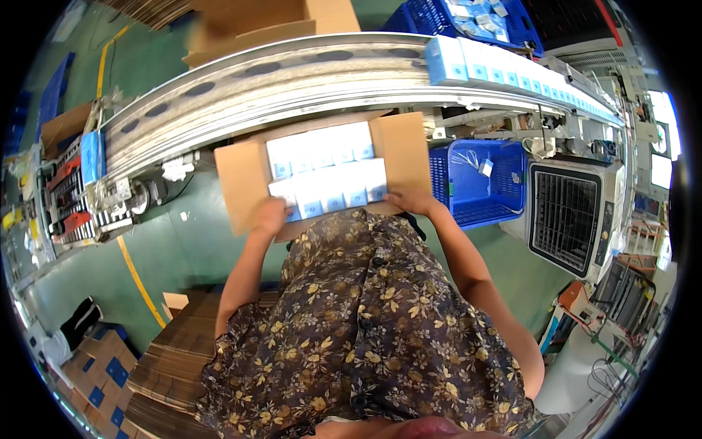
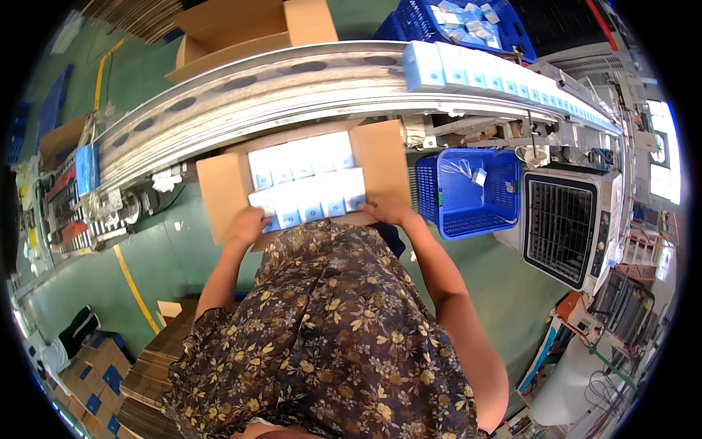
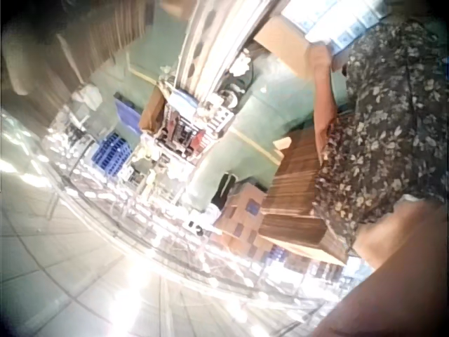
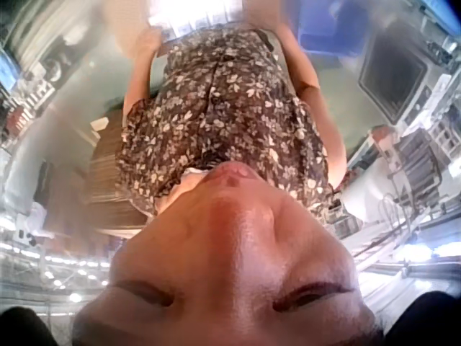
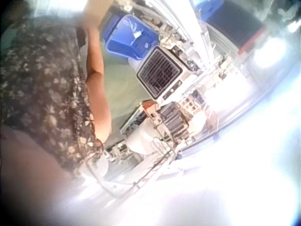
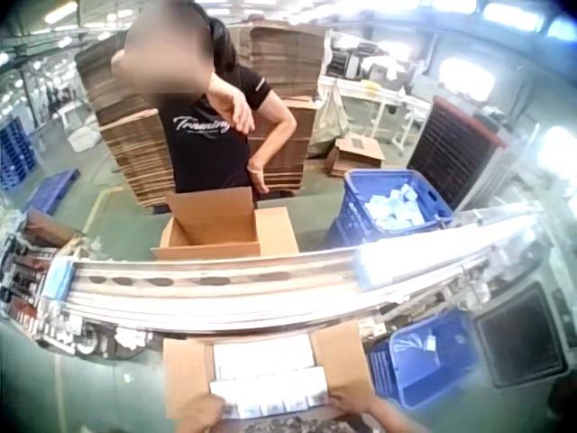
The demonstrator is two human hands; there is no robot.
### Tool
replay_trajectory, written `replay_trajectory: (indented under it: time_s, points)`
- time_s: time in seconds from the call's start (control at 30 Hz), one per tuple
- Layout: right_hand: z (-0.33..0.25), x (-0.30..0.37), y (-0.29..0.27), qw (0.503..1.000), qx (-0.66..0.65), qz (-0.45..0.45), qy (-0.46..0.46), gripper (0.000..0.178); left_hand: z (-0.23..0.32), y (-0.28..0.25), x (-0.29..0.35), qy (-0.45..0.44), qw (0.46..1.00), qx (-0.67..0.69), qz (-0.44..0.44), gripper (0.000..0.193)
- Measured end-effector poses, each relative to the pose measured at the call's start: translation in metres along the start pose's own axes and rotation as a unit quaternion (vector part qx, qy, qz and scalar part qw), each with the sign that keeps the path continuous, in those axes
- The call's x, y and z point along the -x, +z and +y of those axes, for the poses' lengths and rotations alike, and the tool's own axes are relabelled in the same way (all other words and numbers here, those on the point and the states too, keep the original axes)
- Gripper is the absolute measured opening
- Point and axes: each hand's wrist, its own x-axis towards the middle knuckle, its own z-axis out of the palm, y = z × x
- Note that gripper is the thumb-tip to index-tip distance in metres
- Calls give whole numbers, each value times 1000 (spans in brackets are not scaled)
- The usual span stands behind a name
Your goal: The person packs small white boxes into a larger cardboard box on a conveyor belt. They then move the filled box to a sealing machine, apply tape, and place it on a pallet.
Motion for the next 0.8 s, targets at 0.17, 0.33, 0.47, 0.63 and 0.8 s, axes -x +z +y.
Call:
replay_trajectory:
  time_s: [0.17, 0.33, 0.47, 0.63, 0.8]
  points:
    - [17, 7, -65, 960, -127, 251, -3, 44, -6, -5, -52, 15, 975, -191, -116, 34]
    - [49, 17, -148, 806, -119, 580, -26, 29, 92, -115, -73, 193, 967, 103, -131, 25]
    - [85, 26, -243, 686, 145, 713, 5, 35, 180, -189, -88, 237, 948, 186, 103, 23]
    - [98, -8, -300, 783, 147, 594, 108, 63, 197, -218, -148, 190, 900, 310, 239, 25]
    - [77, -46, -318, 820, 56, 541, 179, 108, 168, -227, -184, 75, 900, 324, 282, 38]
